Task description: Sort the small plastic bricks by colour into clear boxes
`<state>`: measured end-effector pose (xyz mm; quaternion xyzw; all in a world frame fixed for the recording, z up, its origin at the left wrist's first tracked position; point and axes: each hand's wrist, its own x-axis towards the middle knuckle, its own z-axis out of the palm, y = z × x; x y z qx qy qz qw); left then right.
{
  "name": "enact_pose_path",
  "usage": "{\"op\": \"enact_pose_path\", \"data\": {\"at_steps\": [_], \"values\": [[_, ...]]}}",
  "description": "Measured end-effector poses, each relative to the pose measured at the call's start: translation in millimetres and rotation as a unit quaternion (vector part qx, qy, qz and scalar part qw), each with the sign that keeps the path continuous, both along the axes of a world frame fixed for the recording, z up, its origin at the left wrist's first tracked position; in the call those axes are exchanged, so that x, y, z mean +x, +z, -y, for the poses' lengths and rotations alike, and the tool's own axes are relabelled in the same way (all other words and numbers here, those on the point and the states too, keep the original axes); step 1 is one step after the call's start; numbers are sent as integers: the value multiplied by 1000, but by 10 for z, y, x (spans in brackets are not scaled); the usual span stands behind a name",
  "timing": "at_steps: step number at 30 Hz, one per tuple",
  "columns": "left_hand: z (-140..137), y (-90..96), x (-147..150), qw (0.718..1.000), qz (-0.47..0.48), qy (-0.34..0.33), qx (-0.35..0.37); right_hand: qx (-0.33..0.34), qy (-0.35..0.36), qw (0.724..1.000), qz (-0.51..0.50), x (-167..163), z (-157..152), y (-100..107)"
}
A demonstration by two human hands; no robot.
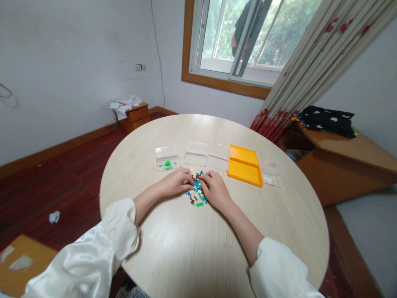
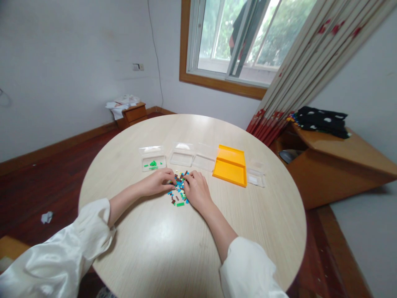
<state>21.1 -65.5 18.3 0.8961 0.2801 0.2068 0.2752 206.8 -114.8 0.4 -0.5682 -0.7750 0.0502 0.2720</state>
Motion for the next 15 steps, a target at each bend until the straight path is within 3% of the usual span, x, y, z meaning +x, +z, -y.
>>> {"op": "enact_pose_path", "data": {"at_steps": [11, 15], "values": [[30, 19, 20, 1000, -16, -3, 18, 15, 10, 1000, 3, -6, -5, -10], [-12, 43, -27, 997, 17, 58, 38, 12, 14, 1000, 9, 10, 3, -16]]}}
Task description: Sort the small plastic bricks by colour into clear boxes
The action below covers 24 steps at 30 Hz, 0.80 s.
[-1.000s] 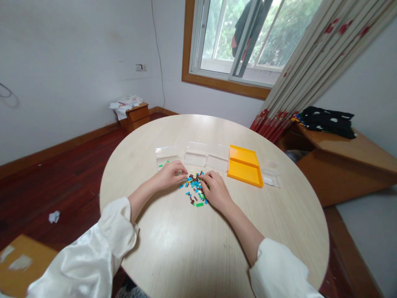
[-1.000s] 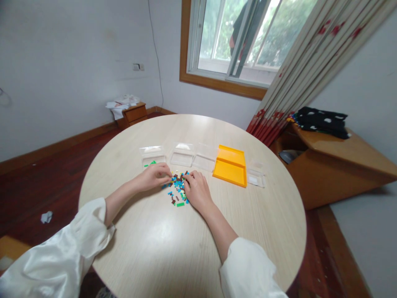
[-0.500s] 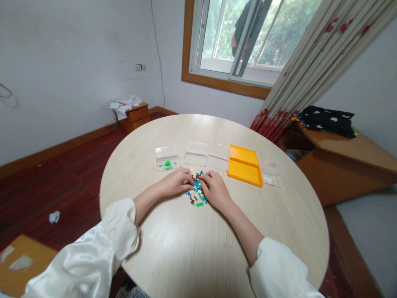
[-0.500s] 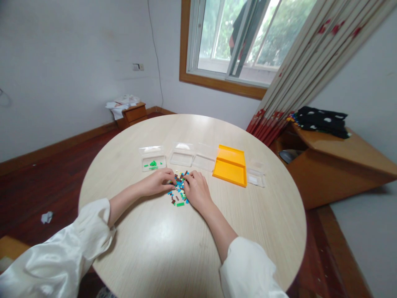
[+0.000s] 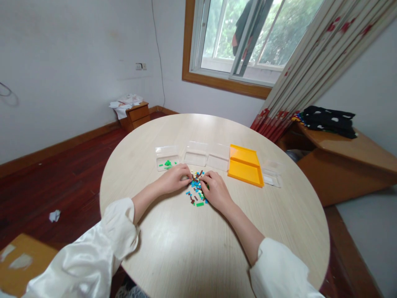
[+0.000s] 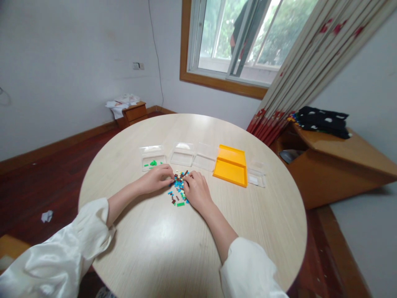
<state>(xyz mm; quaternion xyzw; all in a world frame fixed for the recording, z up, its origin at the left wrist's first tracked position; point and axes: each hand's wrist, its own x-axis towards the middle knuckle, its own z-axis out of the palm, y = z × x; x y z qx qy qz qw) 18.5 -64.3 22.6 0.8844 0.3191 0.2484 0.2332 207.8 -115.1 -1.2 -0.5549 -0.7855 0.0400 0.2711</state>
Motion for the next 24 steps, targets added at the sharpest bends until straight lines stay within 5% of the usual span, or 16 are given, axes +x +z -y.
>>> {"op": "enact_pose_path", "data": {"at_steps": [8, 16, 24], "values": [[-207, -15, -224, 958, 38, 268, 93, -16, -4, 1000, 7, 28, 15, 12], [-235, -89, -260, 945, -13, 315, 84, -29, -3, 1000, 0, 32, 19, 28], [-222, -94, -232, 953, -14, 288, 91, -33, 10, 999, -16, 7, 32, 11]]}}
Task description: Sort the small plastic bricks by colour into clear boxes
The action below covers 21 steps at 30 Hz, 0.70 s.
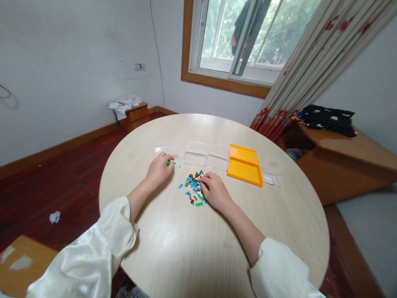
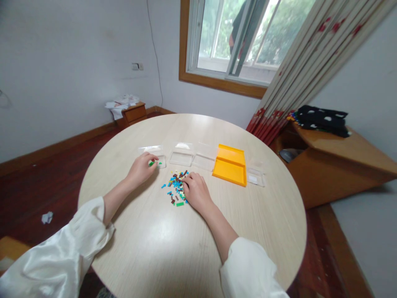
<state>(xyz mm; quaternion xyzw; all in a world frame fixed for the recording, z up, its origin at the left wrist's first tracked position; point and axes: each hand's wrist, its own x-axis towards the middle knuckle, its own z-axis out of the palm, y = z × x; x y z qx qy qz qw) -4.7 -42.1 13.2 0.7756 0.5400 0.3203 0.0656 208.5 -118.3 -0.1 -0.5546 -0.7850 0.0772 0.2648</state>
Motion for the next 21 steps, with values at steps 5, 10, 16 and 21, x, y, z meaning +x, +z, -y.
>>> {"op": "enact_pose_path", "data": {"at_steps": [5, 10, 16, 21], "values": [[7, -11, 23, 999, 14, -41, 6, -2, 16, 1000, -12, -5, 11, -5], [21, -8, 45, 995, 45, -87, 11, -9, 17, 999, -28, -8, 9, 8], [74, -5, 96, 982, 88, -169, 2, -4, 12, 1000, -27, -15, 6, 18], [130, 15, 140, 969, 99, -226, -20, 18, -13, 998, -53, -25, -4, 33]]}}
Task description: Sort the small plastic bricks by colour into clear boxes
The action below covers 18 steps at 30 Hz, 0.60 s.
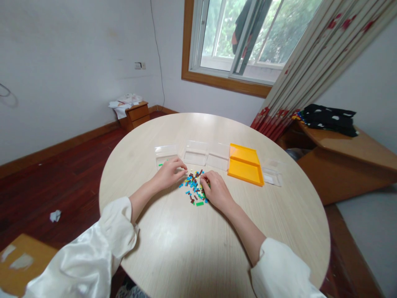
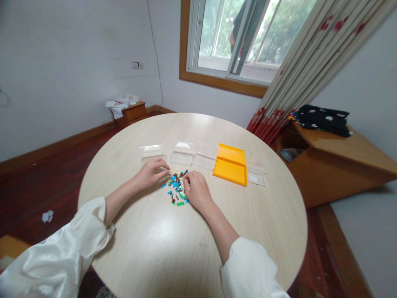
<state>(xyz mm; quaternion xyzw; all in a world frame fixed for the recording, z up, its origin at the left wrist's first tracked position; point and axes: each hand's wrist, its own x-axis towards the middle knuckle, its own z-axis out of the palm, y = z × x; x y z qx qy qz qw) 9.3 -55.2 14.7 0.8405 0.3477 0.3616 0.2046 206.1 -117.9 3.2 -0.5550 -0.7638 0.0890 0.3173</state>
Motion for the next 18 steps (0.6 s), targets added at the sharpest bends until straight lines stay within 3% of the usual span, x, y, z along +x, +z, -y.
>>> {"op": "enact_pose_path", "data": {"at_steps": [8, 18], "values": [[117, 55, 96, 995, 14, -96, 9, -37, 16, 990, -132, -94, 43, 105], [161, 59, 126, 991, 43, -123, 14, -118, 30, 959, -255, -148, 38, 61]]}}
